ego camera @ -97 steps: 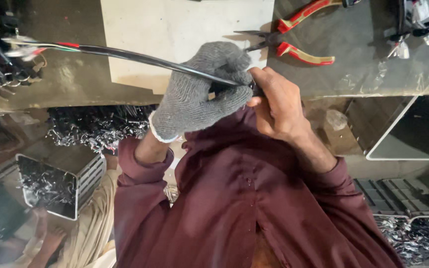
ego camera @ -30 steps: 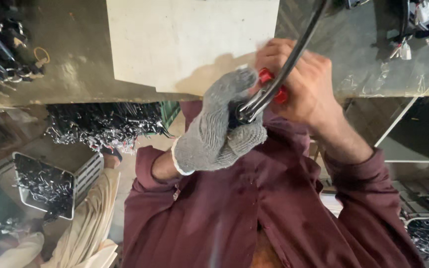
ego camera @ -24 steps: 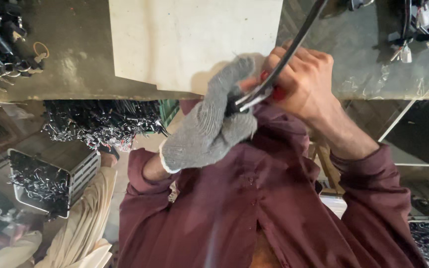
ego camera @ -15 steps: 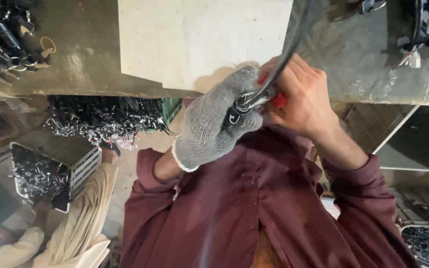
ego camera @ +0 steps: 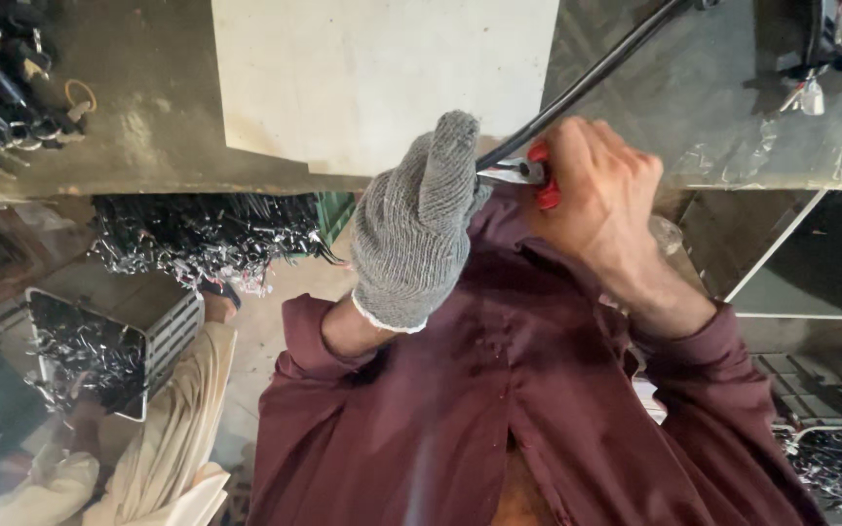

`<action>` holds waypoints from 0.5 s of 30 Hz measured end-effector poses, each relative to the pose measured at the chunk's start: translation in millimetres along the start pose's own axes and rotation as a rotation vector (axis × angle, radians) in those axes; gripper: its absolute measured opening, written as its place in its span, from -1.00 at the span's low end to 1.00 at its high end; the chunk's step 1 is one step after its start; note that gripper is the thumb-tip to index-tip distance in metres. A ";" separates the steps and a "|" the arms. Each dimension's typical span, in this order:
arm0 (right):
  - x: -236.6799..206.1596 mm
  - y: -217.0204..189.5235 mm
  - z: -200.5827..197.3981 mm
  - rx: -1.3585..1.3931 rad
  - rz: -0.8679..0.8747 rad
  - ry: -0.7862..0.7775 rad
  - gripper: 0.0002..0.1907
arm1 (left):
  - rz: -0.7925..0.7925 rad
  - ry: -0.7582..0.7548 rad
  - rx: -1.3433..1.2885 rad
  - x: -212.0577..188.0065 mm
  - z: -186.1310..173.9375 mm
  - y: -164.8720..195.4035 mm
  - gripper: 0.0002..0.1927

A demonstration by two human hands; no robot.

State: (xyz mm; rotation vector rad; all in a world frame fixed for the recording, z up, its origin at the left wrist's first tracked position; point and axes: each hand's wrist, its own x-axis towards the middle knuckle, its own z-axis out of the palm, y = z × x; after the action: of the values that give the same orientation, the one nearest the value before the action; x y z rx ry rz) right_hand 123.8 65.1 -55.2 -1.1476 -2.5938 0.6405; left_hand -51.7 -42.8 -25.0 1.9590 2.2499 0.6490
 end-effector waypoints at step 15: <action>35.2 -7.3 -3.6 0.243 -0.403 0.231 -0.59 | -0.030 -0.444 -1.086 17.8 -43.0 -20.6 -0.35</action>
State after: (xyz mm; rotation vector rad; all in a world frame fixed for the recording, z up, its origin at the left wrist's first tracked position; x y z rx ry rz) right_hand 97.0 88.0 -47.3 -0.5645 -2.3688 0.6610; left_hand -88.4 -38.6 10.1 1.3053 1.2075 1.0036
